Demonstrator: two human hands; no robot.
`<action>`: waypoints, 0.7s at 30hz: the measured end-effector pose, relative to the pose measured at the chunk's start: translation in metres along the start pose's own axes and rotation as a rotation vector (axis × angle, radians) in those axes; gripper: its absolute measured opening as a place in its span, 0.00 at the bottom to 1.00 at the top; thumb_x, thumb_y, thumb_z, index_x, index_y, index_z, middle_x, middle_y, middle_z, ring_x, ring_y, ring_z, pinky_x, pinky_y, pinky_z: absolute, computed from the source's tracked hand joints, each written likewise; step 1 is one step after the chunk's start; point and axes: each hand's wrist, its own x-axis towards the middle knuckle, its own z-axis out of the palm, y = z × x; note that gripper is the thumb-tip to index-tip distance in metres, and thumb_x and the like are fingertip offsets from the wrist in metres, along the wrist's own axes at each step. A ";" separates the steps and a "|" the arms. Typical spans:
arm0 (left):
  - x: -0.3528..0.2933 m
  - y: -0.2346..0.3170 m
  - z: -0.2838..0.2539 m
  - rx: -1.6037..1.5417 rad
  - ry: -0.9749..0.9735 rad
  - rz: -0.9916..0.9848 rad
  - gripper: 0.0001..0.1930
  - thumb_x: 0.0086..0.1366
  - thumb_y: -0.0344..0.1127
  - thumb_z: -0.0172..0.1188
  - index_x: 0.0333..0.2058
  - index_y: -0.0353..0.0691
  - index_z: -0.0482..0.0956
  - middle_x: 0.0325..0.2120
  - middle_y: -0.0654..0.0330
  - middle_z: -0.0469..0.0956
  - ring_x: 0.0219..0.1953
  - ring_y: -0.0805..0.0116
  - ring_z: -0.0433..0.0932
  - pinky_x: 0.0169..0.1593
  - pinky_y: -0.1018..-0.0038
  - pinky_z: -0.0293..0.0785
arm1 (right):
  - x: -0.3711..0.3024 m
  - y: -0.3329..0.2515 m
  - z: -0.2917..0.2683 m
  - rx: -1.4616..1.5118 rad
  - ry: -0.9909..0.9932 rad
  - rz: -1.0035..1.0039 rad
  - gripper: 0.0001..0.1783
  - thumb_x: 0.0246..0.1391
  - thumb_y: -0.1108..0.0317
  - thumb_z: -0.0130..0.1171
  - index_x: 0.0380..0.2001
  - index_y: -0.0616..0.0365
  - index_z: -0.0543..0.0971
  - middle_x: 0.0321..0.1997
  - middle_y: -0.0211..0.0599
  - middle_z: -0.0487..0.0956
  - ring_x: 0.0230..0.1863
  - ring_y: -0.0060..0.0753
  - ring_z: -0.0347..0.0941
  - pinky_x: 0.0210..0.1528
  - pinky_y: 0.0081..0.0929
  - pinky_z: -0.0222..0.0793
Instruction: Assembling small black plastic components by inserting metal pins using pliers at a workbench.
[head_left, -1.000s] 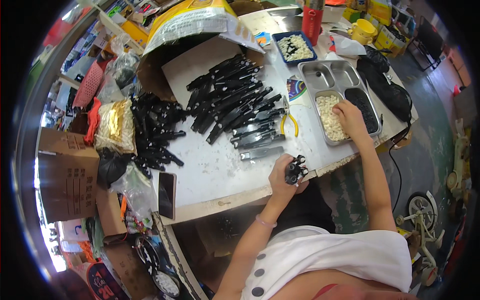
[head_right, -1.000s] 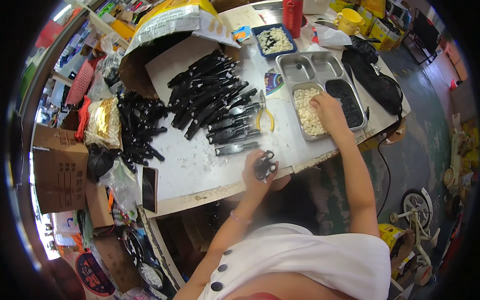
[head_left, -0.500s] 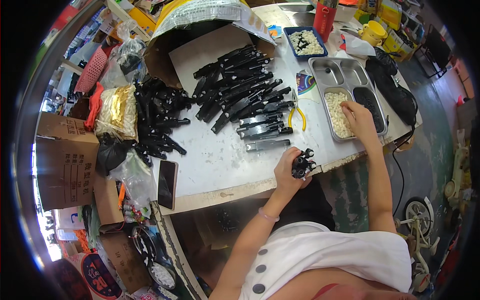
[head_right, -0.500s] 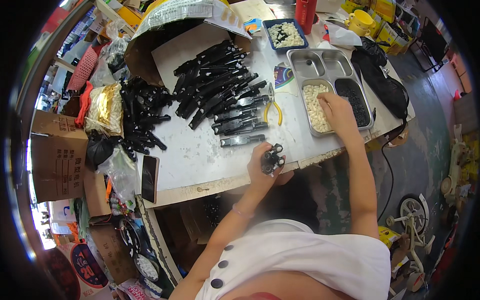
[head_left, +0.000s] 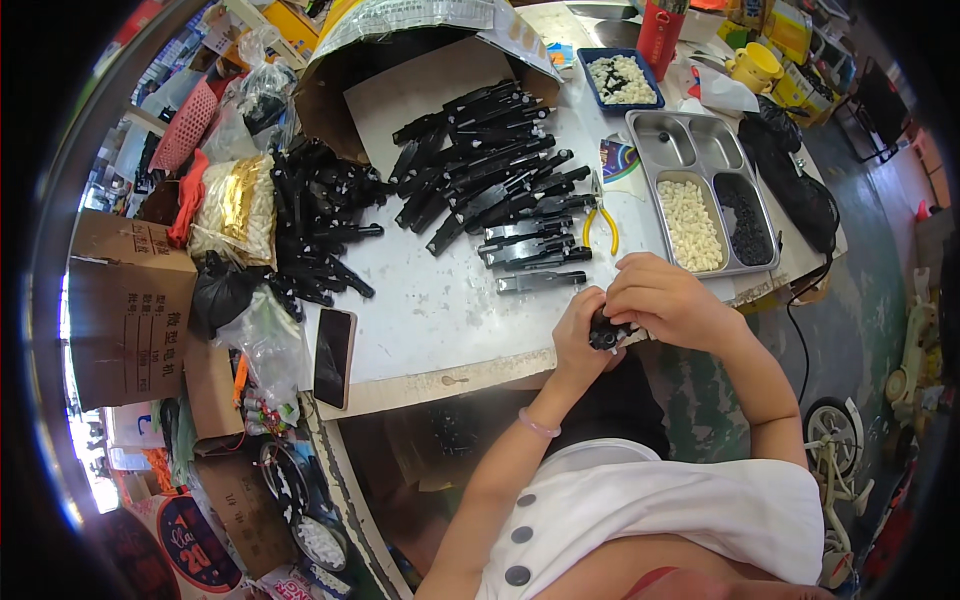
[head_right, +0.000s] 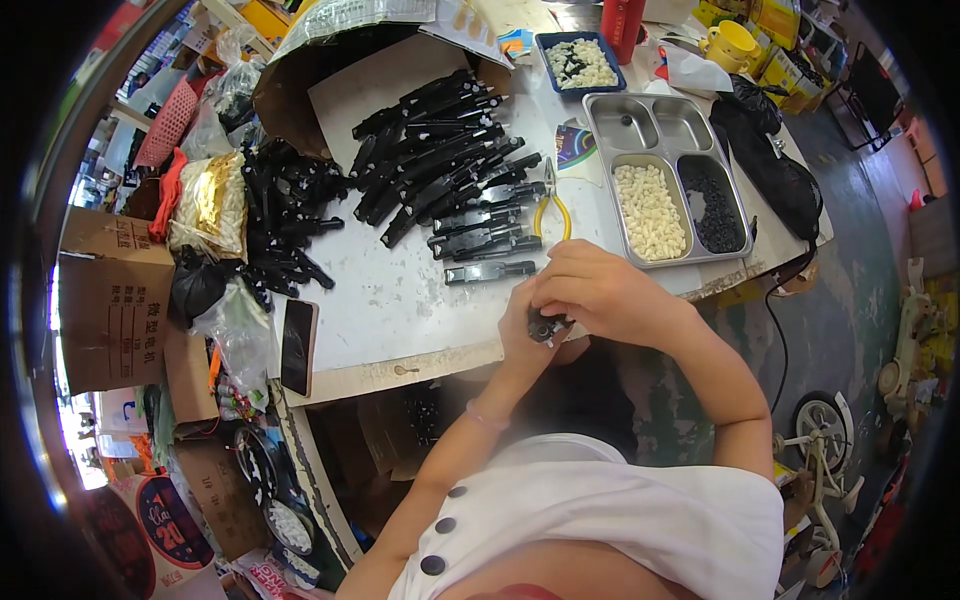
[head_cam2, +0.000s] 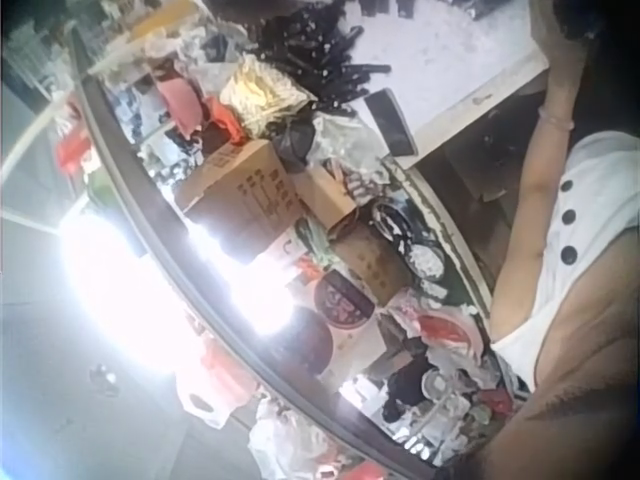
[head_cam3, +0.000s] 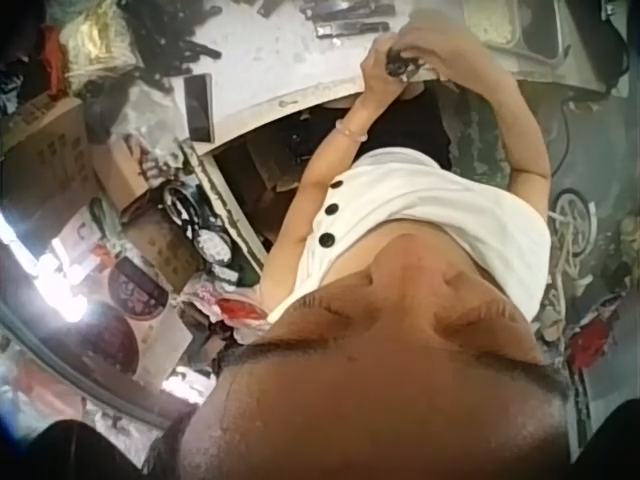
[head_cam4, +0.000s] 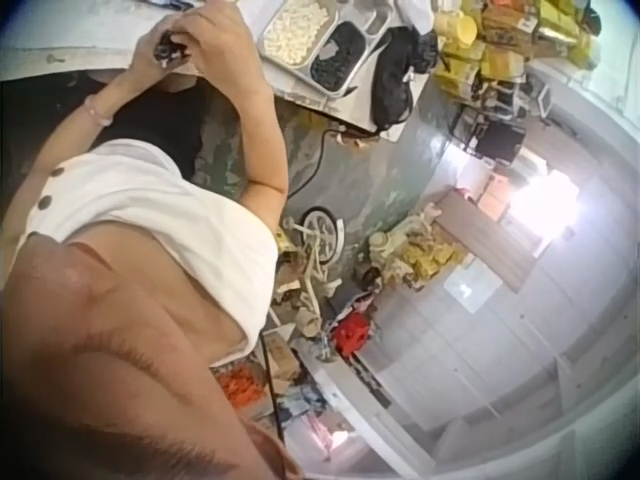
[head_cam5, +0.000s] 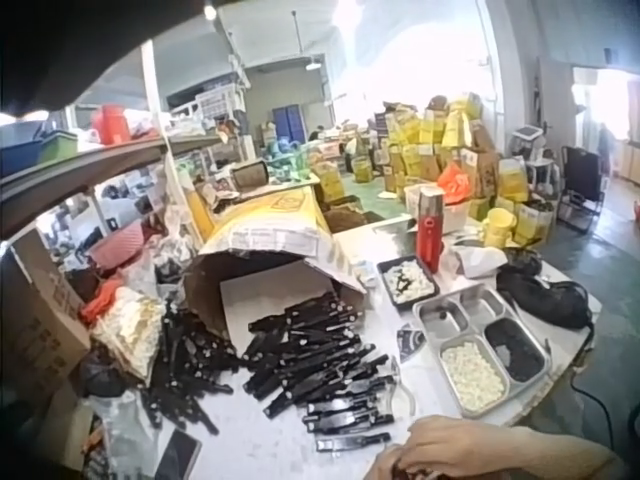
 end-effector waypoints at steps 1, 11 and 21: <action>0.000 -0.001 0.000 0.012 0.002 0.022 0.33 0.38 0.26 0.69 0.47 0.39 0.67 0.41 0.49 0.73 0.39 0.47 0.76 0.40 0.65 0.74 | 0.000 0.004 0.000 0.015 -0.022 -0.036 0.10 0.40 0.75 0.64 0.30 0.59 0.77 0.33 0.35 0.75 0.42 0.44 0.71 0.46 0.36 0.68; -0.003 -0.004 -0.001 0.047 -0.009 0.030 0.36 0.36 0.26 0.70 0.48 0.38 0.65 0.42 0.48 0.73 0.39 0.46 0.76 0.40 0.65 0.75 | 0.005 0.005 0.005 0.050 -0.063 -0.076 0.13 0.40 0.72 0.66 0.32 0.59 0.77 0.34 0.35 0.75 0.42 0.44 0.70 0.46 0.36 0.67; 0.006 0.004 -0.002 0.056 0.007 0.092 0.35 0.35 0.24 0.68 0.47 0.38 0.67 0.41 0.49 0.73 0.37 0.50 0.76 0.38 0.67 0.75 | 0.003 0.003 -0.007 -0.075 -0.031 -0.119 0.13 0.39 0.71 0.65 0.30 0.60 0.75 0.34 0.34 0.73 0.39 0.39 0.70 0.43 0.33 0.66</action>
